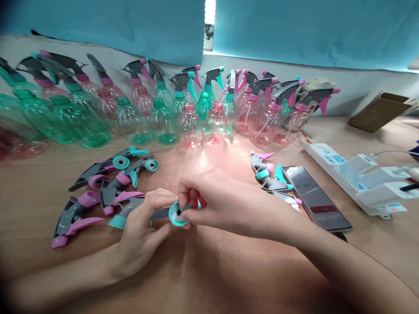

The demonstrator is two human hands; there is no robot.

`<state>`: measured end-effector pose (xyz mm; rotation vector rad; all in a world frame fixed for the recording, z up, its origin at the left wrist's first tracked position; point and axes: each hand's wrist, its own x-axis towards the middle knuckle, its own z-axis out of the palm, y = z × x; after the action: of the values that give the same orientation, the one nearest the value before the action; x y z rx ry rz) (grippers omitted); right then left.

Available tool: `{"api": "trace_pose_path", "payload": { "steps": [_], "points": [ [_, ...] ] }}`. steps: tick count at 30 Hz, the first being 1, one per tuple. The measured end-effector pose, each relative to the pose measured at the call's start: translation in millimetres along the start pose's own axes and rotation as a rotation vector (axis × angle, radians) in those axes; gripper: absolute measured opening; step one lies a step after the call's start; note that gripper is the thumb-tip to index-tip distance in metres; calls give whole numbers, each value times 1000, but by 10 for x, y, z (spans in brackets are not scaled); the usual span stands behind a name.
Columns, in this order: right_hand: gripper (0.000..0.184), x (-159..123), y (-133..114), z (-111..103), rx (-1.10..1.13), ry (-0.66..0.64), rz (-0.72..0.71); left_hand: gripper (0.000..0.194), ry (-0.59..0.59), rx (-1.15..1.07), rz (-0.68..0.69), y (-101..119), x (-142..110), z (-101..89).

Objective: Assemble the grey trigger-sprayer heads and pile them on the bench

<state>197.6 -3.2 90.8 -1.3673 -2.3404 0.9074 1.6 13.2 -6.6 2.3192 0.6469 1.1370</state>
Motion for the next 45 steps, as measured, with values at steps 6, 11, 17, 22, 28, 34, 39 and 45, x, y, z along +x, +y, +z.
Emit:
{"api": "trace_pose_path", "payload": {
  "steps": [6,11,17,22,28,34,39,45],
  "points": [
    [16,39,11,84,295,-55,112,28,-35,48,-14,-1,-16,-18],
    [22,65,69,175,408,-52,168,30,-36,73,-25,-6,-22,-29],
    [24,31,19,183,217,29,154,28,-33,130,31,10,-8,-42],
    [27,-4,-52,182,99,92,76,29,-39,153,47,4,13,-43],
    [21,9,-83,279,14,197,-43,22,-8,171,11,15,13,-33],
    [19,75,-33,328,34,184,12,26,11,206,10,30,1,-35],
    [16,31,-80,339,-111,294,4,25,27,237,9,20,-3,-24],
    [17,-69,-153,434,-290,409,-30,25,21,272,44,35,-8,-9]
  ]
}}
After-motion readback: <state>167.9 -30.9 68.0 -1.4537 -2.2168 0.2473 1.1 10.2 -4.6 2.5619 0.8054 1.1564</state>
